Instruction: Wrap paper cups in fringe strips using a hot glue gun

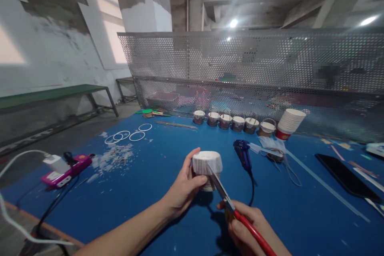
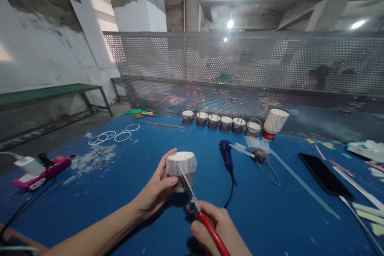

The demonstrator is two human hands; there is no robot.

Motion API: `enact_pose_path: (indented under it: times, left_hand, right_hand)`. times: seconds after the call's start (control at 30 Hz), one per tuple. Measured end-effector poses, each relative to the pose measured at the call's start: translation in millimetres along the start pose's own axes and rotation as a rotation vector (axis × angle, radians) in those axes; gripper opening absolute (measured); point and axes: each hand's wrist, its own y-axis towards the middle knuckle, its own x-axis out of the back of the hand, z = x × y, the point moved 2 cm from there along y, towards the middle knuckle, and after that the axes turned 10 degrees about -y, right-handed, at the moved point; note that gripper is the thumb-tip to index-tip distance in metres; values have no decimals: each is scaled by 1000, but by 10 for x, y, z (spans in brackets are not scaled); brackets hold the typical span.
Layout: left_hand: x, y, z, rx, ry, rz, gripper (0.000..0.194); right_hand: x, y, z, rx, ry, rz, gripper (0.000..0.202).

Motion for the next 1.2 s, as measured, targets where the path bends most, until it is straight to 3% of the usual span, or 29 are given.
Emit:
enact_pose_path:
  times: [0.3, 0.53, 0.8, 1.2]
  left_hand:
    - [2, -13, 1, 27, -6, 24, 78]
    - [-56, -47, -33, 81, -17, 64, 75]
    - [-73, -38, -39, 75, -32, 62, 77]
    - [-49, -60, -40, 97, -21, 98, 74]
  right_hand:
    - [12, -7, -116, -7, 153, 47, 59]
    - [16, -28, -116, -19, 165, 71, 62]
    - [-9, 14, -271, 12, 173, 117, 62]
    - [41, -66, -183, -33, 148, 104, 69]
